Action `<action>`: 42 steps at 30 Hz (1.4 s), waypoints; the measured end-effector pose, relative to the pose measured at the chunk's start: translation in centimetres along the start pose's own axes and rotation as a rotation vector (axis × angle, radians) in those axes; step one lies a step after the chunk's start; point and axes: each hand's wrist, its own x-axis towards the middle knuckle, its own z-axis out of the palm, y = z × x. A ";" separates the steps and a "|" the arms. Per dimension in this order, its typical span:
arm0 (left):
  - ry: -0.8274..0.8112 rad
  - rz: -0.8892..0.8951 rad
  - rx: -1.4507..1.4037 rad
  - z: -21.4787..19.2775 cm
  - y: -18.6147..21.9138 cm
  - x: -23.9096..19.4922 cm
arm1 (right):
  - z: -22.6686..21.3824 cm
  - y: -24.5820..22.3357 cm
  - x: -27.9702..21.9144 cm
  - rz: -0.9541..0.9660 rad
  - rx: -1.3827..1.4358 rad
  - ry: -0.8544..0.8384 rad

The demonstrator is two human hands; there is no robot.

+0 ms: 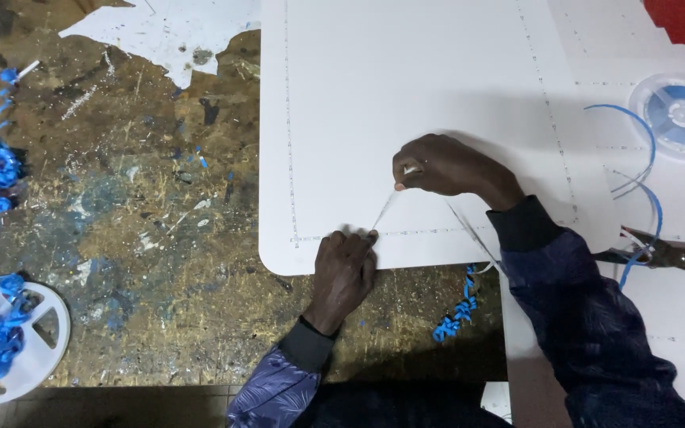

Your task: Applying LED strips to a sign board by measuring them against a template, cutting them to length, and sticking them down.

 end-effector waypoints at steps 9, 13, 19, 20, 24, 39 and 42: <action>0.034 -0.008 -0.040 -0.1 0.1 0.5 | 6.1 4.2 9.3 -0.288 -0.339 0.415; 0.024 -0.005 -0.059 -0.2 0.3 0.3 | 8.2 5.9 11.1 -0.253 -0.409 0.435; 0.016 -0.023 -0.061 -0.7 0.7 0.8 | 7.8 5.4 10.7 -0.232 -0.407 0.408; 0.017 -0.026 -0.055 -0.7 0.7 0.9 | 7.8 5.2 10.7 -0.230 -0.394 0.401; -0.001 -0.046 -0.073 -0.5 0.5 0.8 | 7.9 5.4 11.1 -0.242 -0.404 0.398; 0.057 -0.026 -0.061 0.3 0.1 0.5 | 7.7 4.2 11.1 -0.214 -0.468 0.410; 0.076 -0.028 -0.072 0.7 -0.1 0.3 | 7.7 4.1 11.3 -0.199 -0.448 0.377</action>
